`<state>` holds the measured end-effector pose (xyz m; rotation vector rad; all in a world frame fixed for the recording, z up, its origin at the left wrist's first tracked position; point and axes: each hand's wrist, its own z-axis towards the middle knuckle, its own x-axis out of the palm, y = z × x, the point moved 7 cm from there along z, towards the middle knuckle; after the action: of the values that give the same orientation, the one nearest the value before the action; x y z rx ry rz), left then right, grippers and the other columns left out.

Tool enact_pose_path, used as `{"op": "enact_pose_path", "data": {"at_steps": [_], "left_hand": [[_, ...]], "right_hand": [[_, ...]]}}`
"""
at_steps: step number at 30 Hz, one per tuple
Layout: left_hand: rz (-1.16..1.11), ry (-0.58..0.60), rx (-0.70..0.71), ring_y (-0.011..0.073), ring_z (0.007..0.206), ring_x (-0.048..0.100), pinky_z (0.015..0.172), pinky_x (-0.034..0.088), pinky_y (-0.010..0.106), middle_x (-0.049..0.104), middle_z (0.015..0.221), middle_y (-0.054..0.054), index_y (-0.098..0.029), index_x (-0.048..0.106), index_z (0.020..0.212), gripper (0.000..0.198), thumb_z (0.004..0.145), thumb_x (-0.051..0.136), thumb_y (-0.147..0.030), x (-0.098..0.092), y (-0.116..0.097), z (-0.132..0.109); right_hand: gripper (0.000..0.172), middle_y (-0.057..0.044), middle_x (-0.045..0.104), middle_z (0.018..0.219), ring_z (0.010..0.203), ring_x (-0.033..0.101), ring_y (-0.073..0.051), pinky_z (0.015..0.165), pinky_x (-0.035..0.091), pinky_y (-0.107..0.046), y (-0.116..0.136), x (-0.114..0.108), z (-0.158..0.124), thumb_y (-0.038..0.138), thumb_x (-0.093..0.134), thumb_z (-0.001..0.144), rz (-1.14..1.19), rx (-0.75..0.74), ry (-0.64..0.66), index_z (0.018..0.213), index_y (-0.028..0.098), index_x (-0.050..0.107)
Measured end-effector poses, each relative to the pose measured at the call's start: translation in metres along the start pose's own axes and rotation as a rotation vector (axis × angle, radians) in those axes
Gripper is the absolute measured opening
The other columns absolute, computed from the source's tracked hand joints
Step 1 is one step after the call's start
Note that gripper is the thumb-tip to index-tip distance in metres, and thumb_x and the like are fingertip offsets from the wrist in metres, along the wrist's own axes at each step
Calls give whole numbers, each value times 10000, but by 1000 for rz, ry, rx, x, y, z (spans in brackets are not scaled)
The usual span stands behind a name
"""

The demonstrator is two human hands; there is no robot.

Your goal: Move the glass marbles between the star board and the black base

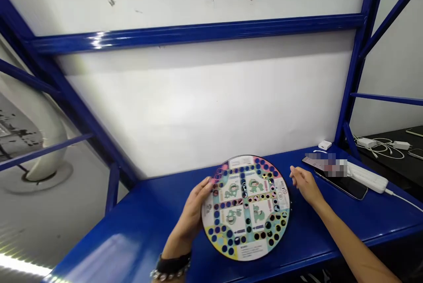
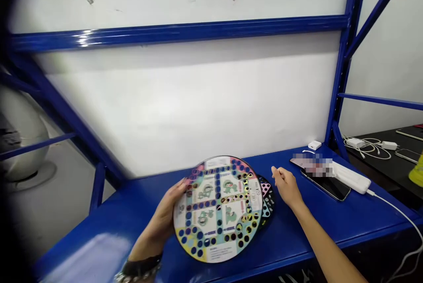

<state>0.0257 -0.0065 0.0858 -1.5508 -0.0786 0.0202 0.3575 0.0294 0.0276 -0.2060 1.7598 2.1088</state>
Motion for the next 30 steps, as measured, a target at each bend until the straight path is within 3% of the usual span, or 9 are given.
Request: {"op": "enact_pose_path", "data": {"at_steps": [2, 5, 7, 9, 12, 16, 21, 25, 30], "left_hand": [[42, -102, 127, 158, 551, 568, 519, 492, 280, 603, 675, -22, -241, 486, 801, 471, 643, 726, -615, -32, -29, -12], [271, -249, 407, 145, 660, 567, 594, 501, 247, 589, 749, -33, -237, 416, 710, 442, 684, 747, -529, -73, -65, -30], [533, -313, 549, 148, 722, 568, 697, 504, 252, 602, 793, -32, -232, 423, 681, 396, 718, 734, -474, -85, -71, -39], [809, -287, 577, 160, 745, 581, 757, 492, 269, 636, 837, -25, -239, 471, 688, 306, 753, 693, -440, -84, -55, -36], [1061, -127, 466, 202, 849, 631, 788, 491, 295, 680, 949, 0, -258, 555, 766, 165, 796, 619, -407, -74, -8, -16], [1081, 136, 344, 225, 1032, 630, 931, 476, 322, 686, 1068, 29, -258, 607, 880, 134, 826, 602, -381, -46, 35, -1], [1033, 306, 338, 205, 1062, 610, 950, 461, 313, 672, 1125, 39, -257, 630, 1027, 189, 916, 520, -364, 11, 23, -24], [1214, 483, 301, 211, 1021, 635, 900, 463, 313, 692, 1090, 9, -295, 667, 1073, 207, 905, 548, -306, 59, 24, -42], [1441, 475, 206, 236, 980, 683, 804, 480, 310, 733, 1071, 0, -312, 714, 1020, 200, 875, 586, -261, 75, 30, -33]], "right_hand": [[575, 2, 521, 597, 578, 494, -168, 577, 414, -280, 0, -3, 0, 730, 350, 894, 2, 2, -26, 696, 221, 529], [542, 8, 511, 599, 572, 474, -162, 569, 394, -275, 2, -5, -2, 693, 367, 911, -23, -3, -41, 681, 224, 511], [518, 18, 491, 592, 553, 438, -153, 555, 365, -272, 5, -4, -5, 671, 389, 914, -57, -11, -30, 669, 227, 489], [493, 26, 476, 595, 559, 423, -150, 561, 353, -271, 8, -2, -7, 652, 417, 913, -92, -25, -16, 662, 229, 463], [477, 31, 460, 601, 588, 429, -152, 583, 357, -268, 12, 0, -9, 625, 442, 915, -122, -46, 3, 648, 232, 408], [467, 28, 475, 599, 588, 432, -150, 587, 354, -268, 13, -1, -10, 601, 438, 926, -150, -64, 1, 645, 231, 390], [440, 23, 530, 626, 596, 462, -148, 574, 352, -261, 10, 2, -10, 581, 471, 920, -202, -81, 15, 662, 227, 437], [422, 24, 544, 628, 602, 483, -150, 574, 361, -258, 9, 5, -11, 570, 483, 920, -230, -90, 34, 674, 228, 454], [409, 21, 554, 619, 597, 494, -152, 574, 366, -256, 12, 7, -12, 541, 482, 920, -240, -99, 56, 661, 228, 443]]}}
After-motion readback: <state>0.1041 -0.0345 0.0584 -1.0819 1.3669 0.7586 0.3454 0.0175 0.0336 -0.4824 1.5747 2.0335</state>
